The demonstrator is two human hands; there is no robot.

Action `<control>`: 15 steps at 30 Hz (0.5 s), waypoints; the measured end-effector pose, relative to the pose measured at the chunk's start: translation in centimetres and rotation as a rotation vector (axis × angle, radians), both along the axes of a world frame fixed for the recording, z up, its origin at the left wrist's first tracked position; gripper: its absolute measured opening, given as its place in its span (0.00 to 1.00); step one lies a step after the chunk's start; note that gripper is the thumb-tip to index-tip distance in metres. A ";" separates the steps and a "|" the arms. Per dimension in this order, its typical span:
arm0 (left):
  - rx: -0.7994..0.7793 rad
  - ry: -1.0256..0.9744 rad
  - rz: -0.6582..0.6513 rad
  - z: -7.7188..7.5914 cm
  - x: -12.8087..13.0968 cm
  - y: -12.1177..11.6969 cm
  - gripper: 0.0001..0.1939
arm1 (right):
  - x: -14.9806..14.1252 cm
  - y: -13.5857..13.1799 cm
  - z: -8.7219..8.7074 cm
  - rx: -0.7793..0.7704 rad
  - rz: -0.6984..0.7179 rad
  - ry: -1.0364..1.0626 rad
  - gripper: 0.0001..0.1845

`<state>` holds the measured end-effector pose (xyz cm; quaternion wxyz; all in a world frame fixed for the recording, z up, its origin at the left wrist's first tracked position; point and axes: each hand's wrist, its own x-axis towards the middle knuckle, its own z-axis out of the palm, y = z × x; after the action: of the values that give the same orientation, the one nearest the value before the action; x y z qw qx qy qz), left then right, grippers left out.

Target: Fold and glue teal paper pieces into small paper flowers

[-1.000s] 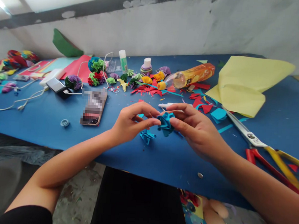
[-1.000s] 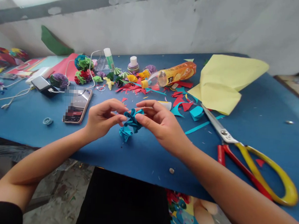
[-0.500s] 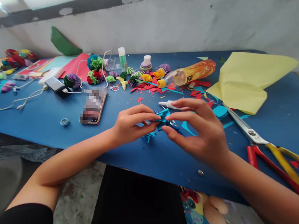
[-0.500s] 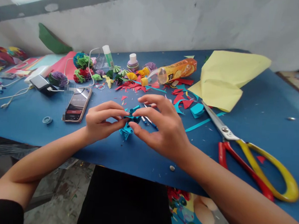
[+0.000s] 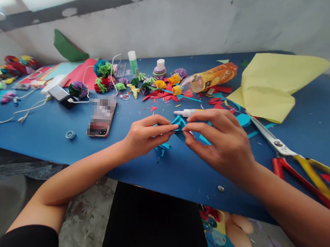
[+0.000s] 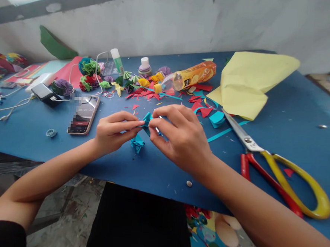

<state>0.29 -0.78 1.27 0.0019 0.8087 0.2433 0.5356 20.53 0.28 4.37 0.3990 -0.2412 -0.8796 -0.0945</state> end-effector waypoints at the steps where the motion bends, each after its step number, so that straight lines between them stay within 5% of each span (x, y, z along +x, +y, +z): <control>1: -0.005 0.000 -0.005 0.0 0.0 0.0 0.07 | 0.0 0.0 -0.1 0.004 0.002 -0.006 0.06; 8: -0.013 0.027 -0.012 0.6 -0.2 -0.6 0.01 | 0.0 -0.2 -0.2 0.096 0.037 -0.056 0.06; 15: 0.059 0.034 -0.025 1.0 -0.2 -0.8 0.06 | 0.0 -0.7 0.4 0.225 0.113 -0.057 0.09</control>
<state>0.12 -1.59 2.31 -0.0193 0.8204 0.2173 0.5286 20.58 -0.42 4.80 0.4030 -0.1421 -0.8866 -0.1770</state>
